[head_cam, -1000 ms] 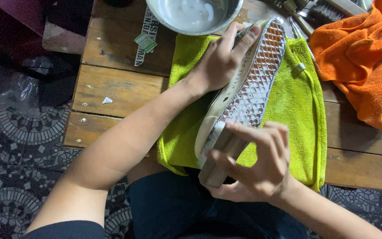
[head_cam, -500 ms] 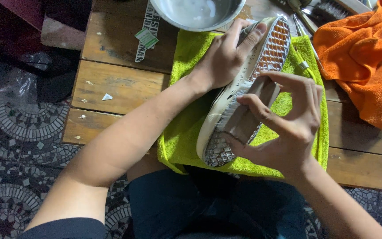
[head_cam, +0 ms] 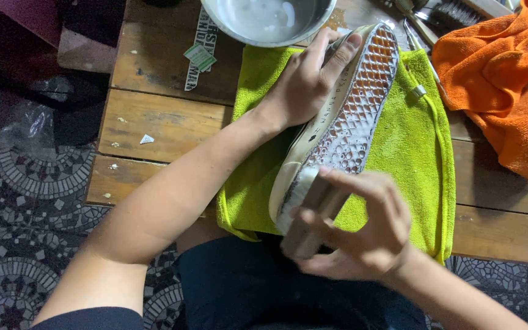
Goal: The person scrubs the sole of a white sneaker using a brush and a cleaning solution. They repeatedly dip the brush into a metal bowl of soapy water and scrub the textured bottom of the shoe, which rests on a green towel.
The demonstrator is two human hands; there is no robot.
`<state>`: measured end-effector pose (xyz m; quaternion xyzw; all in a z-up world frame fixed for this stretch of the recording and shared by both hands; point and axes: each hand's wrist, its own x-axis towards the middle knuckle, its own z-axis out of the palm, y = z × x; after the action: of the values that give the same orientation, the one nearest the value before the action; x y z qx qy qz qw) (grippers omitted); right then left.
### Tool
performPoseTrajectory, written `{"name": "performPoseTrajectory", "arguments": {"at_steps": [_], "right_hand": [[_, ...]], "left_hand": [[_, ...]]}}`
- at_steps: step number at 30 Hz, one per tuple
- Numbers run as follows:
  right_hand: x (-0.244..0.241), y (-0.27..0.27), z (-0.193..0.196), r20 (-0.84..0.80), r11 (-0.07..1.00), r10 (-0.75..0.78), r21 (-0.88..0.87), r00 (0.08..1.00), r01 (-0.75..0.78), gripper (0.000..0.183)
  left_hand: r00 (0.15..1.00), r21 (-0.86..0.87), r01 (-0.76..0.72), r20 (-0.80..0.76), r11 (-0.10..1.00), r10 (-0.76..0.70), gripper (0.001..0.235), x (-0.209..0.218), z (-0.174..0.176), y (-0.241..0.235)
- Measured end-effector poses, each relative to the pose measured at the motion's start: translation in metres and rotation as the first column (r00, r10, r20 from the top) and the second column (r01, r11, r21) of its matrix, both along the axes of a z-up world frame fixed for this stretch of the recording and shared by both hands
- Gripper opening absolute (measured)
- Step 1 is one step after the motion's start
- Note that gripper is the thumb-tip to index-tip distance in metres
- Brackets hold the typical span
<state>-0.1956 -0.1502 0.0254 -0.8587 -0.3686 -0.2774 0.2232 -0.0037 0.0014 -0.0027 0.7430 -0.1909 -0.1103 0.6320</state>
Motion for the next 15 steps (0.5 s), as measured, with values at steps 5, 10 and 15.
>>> {"name": "performPoseTrajectory", "arguments": {"at_steps": [5, 10, 15], "right_hand": [[0.049, -0.044, -0.001, -0.061, 0.972, -0.213, 0.083, 0.975, 0.218, 0.055], [0.0, -0.022, -0.013, 0.009, 0.993, -0.111, 0.037, 0.994, 0.111, 0.049], [0.05, -0.058, -0.01, -0.015, 0.995, 0.021, 0.095, 1.0, -0.02, 0.033]], "left_hand": [[0.998, 0.001, 0.002, 0.067, 1.0, -0.002, 0.079, 0.002, -0.003, -0.002], [0.998, 0.025, 0.006, 0.065, 1.0, -0.008, 0.083, -0.001, 0.007, 0.001], [0.991, -0.053, 0.112, -0.063, 0.992, -0.116, 0.09, 0.0, 0.004, -0.001]]}}
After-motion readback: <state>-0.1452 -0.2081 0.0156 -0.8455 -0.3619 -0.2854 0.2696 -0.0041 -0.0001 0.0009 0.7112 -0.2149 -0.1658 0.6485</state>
